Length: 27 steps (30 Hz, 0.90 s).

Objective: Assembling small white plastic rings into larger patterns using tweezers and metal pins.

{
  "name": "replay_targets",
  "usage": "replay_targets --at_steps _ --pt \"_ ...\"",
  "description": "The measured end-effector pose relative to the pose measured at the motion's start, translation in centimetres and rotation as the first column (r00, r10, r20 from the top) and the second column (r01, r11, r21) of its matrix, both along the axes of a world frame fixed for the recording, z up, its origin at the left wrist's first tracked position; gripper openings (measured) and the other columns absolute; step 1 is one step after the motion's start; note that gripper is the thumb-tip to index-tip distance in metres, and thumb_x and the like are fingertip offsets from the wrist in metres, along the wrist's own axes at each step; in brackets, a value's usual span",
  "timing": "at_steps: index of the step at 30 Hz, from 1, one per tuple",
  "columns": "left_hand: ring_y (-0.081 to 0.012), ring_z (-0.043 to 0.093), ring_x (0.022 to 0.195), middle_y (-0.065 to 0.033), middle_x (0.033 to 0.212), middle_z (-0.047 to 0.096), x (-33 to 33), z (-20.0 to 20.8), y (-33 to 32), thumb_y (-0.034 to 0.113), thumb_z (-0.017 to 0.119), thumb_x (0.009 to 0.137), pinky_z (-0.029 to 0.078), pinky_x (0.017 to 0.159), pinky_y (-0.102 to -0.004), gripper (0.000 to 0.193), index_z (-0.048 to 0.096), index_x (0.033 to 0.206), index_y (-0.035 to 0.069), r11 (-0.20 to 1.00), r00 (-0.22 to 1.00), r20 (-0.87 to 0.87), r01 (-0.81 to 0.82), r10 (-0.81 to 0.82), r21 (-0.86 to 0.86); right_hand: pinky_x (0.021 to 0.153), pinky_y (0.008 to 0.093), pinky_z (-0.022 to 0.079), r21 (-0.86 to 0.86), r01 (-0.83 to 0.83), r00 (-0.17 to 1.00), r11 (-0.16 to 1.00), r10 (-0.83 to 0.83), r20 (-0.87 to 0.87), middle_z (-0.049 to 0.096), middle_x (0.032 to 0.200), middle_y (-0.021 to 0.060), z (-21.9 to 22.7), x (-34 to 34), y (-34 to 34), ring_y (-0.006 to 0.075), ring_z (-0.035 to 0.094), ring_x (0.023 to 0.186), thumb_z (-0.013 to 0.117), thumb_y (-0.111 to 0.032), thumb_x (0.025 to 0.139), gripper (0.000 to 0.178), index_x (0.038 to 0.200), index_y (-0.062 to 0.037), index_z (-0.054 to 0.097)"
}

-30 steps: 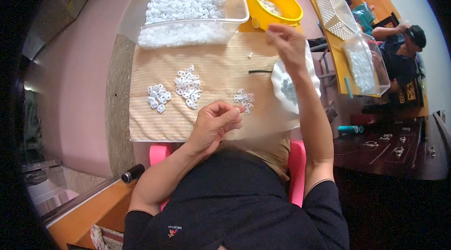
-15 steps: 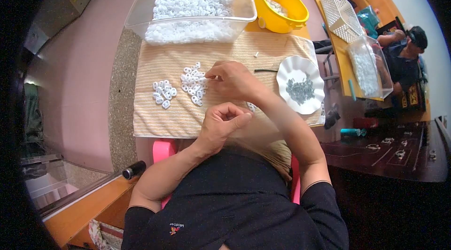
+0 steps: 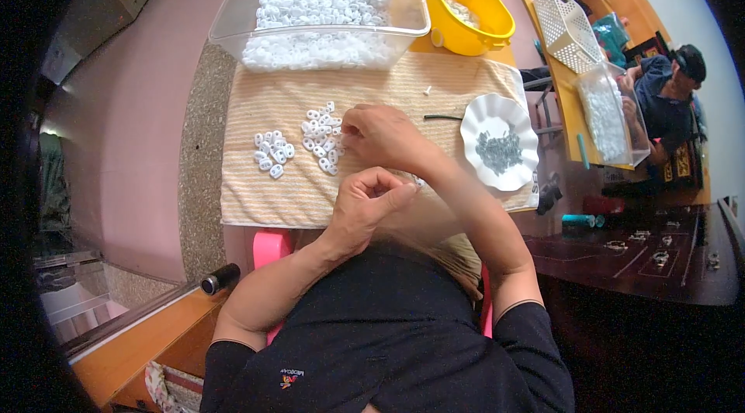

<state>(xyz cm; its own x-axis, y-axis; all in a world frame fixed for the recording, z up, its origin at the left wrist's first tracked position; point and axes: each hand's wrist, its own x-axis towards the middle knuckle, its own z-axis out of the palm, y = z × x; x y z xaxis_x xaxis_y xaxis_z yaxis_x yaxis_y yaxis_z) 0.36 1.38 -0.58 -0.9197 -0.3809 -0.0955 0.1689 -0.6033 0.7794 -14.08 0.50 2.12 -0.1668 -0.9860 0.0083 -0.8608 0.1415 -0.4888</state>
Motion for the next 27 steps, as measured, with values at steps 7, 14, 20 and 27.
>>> replay_targets --at_steps 7,14,20,27 --pt "-0.0063 0.059 0.073 -0.0025 0.08 0.066 0.0 0.0 -0.1 0.013 0.07 0.085 0.048 0.069 -0.0209 0.011 0.066 0.086 0.003 1.0 1.0 -0.001 -0.02 0.02 -0.011 0.07 0.0407 0.05 -0.06 -0.031 0.999 0.998 0.031 0.013 0.066 0.085 0.0155 -0.5 -1.1 1.1 0.035 0.062 0.081 0.066 -0.014 0.077 0.017 0.09 -0.0027 0.065" --pt "-0.0067 0.06 0.071 -0.0028 0.078 0.066 0.0 -0.1 0.0 0.014 0.071 0.085 0.049 0.068 -0.0211 0.012 0.065 0.087 0.003 0.999 0.999 0.008 -0.038 0.039 -0.008 0.071 0.0405 0.05 -0.086 -0.1 0.995 0.991 0.098 -0.022 0.066 0.087 0.0154 -0.4 -1.7 1.2 0.035 0.063 0.082 0.064 -0.011 0.078 0.016 0.091 -0.0026 0.067" --pt "-0.0068 0.059 0.07 -0.0023 0.077 0.066 0.0 0.1 -0.1 0.014 0.071 0.085 0.048 0.068 -0.0208 0.013 0.065 0.086 0.003 0.999 0.998 0.033 -0.05 0.05 0.003 0.074 0.0405 0.05 -0.133 -0.132 0.991 0.982 0.129 -0.031 0.065 0.09 0.0154 0.3 -2.0 -0.5 0.0351 0.063 0.085 0.062 -0.011 0.08 0.017 0.093 -0.0012 0.067" --pt "-0.0064 0.059 0.069 -0.0023 0.076 0.066 -0.1 -0.1 -0.1 0.013 0.071 0.085 0.048 0.067 -0.0208 0.011 0.065 0.085 0.003 0.998 0.997 0.03 -0.068 0.067 0.008 0.082 0.0402 0.048 -0.084 -0.113 0.989 0.99 0.104 -0.107 0.064 0.099 0.012 -0.6 -1.7 -3.5 0.0339 0.061 0.095 0.057 -0.015 0.086 0.022 0.103 -0.0065 0.067"
